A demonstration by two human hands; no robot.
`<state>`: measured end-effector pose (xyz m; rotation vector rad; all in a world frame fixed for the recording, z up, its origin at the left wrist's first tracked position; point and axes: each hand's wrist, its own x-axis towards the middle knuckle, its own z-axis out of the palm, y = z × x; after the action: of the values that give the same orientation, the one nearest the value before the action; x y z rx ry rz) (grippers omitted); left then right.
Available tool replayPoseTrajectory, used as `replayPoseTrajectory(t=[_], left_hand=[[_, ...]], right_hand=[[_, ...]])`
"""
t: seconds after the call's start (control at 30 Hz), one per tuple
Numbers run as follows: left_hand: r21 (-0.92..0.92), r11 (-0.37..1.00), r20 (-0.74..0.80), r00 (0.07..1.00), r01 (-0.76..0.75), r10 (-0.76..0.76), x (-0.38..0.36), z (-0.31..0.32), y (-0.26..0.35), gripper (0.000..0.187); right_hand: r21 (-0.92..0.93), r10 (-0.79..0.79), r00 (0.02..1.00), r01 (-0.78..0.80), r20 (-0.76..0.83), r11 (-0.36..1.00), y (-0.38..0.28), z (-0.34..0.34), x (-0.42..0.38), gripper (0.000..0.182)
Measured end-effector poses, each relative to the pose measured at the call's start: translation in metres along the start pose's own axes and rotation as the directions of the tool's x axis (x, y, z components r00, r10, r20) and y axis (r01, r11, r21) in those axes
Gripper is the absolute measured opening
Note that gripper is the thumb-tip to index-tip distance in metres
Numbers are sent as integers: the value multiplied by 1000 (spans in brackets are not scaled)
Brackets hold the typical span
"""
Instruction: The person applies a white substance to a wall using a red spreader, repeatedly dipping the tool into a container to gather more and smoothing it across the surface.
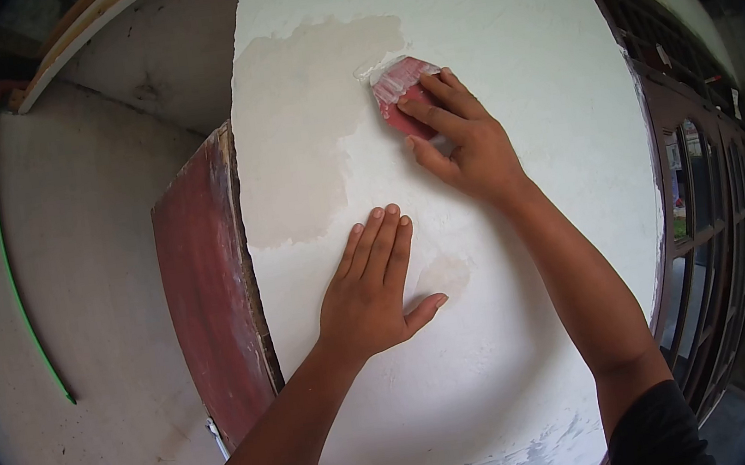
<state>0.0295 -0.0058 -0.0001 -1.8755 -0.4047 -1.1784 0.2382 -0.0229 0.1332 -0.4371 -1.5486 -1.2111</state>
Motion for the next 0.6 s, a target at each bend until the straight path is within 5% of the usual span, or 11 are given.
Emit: replayPoseTrajectory(t=[0.6], left_hand=[[-17, 1000, -20, 1000, -13, 13, 0, 1, -1, 91]], right_hand=[[-81, -86, 995, 81, -51, 993, 9, 0, 10, 40]])
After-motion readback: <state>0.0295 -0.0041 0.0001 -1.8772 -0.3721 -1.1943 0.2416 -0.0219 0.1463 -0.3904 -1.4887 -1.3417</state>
